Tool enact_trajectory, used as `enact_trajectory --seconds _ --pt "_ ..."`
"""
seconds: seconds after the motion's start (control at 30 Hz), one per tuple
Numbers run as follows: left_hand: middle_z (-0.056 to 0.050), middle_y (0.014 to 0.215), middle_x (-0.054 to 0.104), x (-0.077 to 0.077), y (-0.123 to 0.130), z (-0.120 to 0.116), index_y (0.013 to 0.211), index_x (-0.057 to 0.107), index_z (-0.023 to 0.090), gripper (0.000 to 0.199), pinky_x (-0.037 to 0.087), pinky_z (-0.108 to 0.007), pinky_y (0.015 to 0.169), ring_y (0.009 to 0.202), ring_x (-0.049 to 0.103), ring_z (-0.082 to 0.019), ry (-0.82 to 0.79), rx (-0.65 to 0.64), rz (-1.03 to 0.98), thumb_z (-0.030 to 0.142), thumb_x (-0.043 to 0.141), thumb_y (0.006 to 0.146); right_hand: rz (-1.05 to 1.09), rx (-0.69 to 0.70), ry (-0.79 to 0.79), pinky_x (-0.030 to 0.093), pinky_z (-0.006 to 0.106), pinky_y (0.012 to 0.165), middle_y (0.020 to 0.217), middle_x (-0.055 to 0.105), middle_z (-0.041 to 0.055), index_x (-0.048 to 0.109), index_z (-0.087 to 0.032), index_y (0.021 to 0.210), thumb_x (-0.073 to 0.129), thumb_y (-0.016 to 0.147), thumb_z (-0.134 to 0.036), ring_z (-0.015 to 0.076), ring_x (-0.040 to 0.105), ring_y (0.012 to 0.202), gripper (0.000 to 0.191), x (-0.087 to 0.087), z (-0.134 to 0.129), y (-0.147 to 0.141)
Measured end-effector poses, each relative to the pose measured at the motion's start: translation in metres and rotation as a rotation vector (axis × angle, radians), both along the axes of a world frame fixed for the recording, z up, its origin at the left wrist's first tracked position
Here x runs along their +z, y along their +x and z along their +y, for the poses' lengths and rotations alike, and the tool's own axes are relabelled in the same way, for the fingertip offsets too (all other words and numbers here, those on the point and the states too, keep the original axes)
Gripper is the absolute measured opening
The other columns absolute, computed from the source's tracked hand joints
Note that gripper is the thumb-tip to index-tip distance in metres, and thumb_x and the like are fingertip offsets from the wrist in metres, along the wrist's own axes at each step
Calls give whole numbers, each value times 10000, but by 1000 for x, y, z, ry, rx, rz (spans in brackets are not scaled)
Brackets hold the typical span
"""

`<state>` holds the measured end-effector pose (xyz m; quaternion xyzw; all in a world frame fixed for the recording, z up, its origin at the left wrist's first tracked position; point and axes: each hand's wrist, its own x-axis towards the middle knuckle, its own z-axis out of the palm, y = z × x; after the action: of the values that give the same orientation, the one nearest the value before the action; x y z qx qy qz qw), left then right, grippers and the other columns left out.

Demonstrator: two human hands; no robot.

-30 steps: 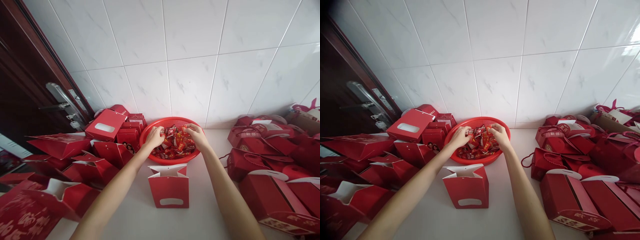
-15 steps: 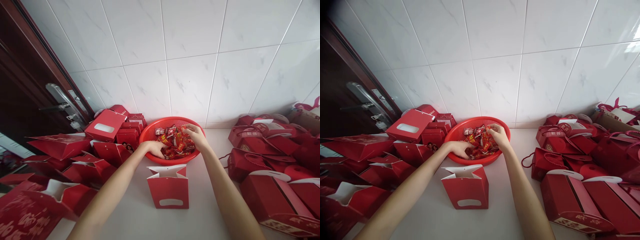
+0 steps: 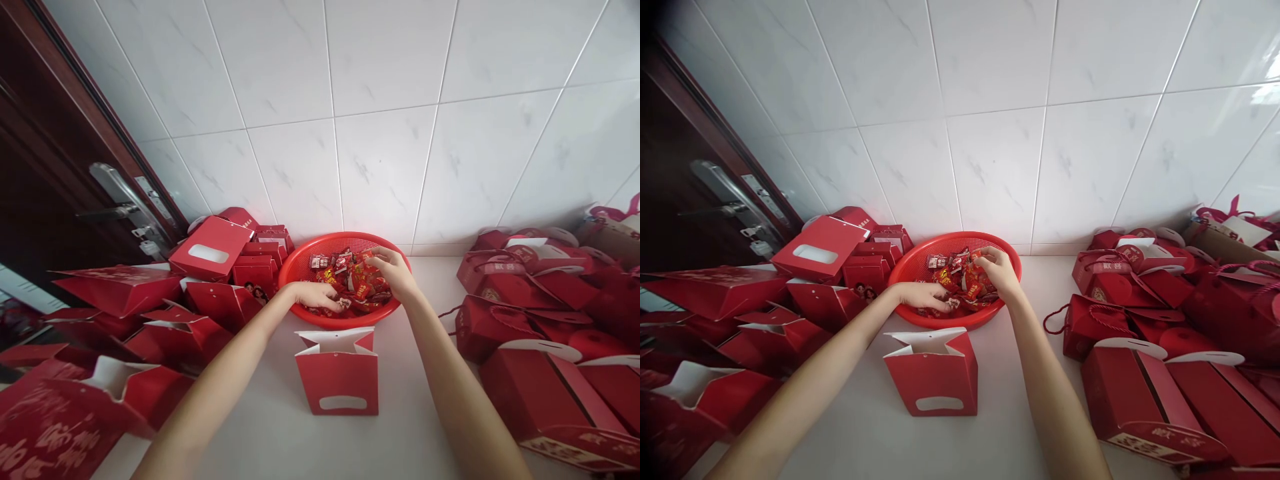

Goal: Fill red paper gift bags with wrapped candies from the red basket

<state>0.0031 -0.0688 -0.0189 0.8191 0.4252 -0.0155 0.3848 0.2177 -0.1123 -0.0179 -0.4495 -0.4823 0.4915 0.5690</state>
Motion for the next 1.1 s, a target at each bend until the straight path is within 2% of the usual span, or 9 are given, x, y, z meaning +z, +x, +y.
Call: enact_trajectory --seconds 0.1,0.2,0.3,0.4,0.57,0.73,0.93,1.1 --pt "7 630 573 4 -2 -1 700 661 165 464 381 -249 556 574 487 -124 -86 -23 -69 622 746 711 12 2 5 497 276 607 758 711 29 604 -218 775 696 640 -313 181 646 732 189 -1 0 0" --pt "-26 779 648 5 -1 -3 833 696 156 531 455 -263 694 744 577 -164 -124 20 -263 667 755 699 -1 5 12 496 286 624 784 717 33 607 -221 778 702 646 -325 194 656 763 193 -1 0 0" --pt "-56 892 705 2 0 -3 900 706 156 579 490 -299 821 898 627 -215 -153 114 -411 685 772 674 -13 8 21 498 295 653 802 721 36 613 -219 782 704 648 -340 204 666 795 202 -1 1 0" --pt "-62 959 725 1 0 -3 946 708 152 612 496 -327 891 975 640 -235 -143 201 -472 690 775 664 -21 7 13 496 292 656 798 720 35 616 -217 781 699 648 -337 203 666 797 198 -1 0 0" --pt "-55 1002 741 4 1 -5 981 724 161 554 498 -342 939 1046 644 -250 -136 203 -552 615 808 676 -2 1 -11 499 281 633 780 726 35 644 -215 796 701 645 -325 196 654 779 195 0 -1 -1" --pt "-55 1000 738 7 2 -5 955 714 154 548 492 -347 913 1005 644 -251 -97 203 -528 601 824 657 27 18 -16 509 273 626 746 720 30 650 -209 774 704 638 -311 204 659 805 178 2 -2 0" --pt "-33 833 701 11 5 0 818 689 143 508 473 -307 760 835 621 -213 138 287 -531 628 772 690 66 64 2 498 257 637 774 689 6 644 -211 715 736 648 -362 163 621 756 189 0 0 3" --pt "3 710 648 29 22 0 739 681 159 460 449 -272 687 729 598 -174 159 134 -491 614 737 721 195 191 53 547 299 823 884 696 9 695 -213 758 821 655 -397 176 642 887 246 0 -1 5"
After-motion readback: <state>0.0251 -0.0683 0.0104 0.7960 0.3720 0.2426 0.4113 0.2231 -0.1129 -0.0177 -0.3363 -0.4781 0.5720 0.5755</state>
